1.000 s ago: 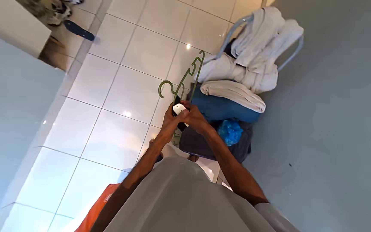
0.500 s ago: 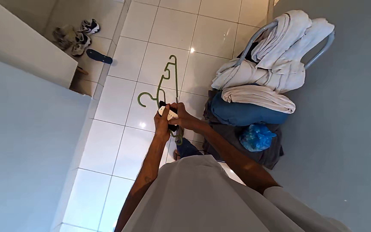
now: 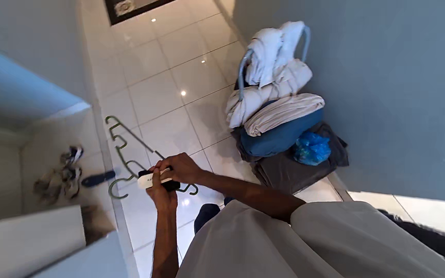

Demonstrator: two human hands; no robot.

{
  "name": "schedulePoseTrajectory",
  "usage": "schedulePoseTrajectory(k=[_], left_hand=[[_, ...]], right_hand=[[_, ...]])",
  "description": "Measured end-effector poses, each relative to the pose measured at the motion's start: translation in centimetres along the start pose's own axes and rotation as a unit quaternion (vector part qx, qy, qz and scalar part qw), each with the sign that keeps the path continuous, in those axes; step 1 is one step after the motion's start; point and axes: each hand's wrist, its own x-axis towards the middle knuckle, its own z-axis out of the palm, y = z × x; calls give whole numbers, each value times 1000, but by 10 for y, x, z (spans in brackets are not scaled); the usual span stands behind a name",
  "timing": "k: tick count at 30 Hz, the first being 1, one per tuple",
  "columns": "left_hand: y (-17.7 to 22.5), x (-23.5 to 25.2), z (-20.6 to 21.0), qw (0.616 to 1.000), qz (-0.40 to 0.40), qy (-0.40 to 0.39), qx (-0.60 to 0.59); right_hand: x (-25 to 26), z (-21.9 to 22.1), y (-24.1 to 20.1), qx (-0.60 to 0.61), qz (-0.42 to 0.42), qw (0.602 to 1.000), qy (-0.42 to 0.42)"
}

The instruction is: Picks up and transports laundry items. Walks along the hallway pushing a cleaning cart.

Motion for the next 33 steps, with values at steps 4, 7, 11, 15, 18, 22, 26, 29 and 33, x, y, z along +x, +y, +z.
schedulePoseTrajectory(k=[4, 7, 11, 15, 18, 22, 26, 29, 33], left_hand=[[-11, 33, 34, 992, -123, -16, -25], [-33, 41, 54, 972, -229, -54, 29], [-64, 27, 61, 925, -326, -164, 111], [-91, -21, 44, 850, -414, -252, 204], [-105, -70, 24, 770, -490, -320, 254], [-112, -141, 6, 646, -558, -452, 259], [-126, -219, -7, 595, -523, -542, 283], [-138, -271, -15, 598, -453, -579, 319], [-148, -315, -17, 584, -433, -600, 333]], right_hand=[[3, -16, 7, -251, -10, 964, 82], [-21, -25, 26, -257, 56, 959, 103], [-93, -6, 52, -198, 126, 950, 206], [-170, 52, 60, -128, 211, 916, 316], [-224, 91, 48, -108, 271, 876, 384], [-307, 144, 28, -85, 295, 797, 520], [-376, 196, 7, 6, 238, 702, 671], [-445, 239, -5, 116, 245, 618, 738], [-563, 338, -23, 15, 450, 225, 864]])
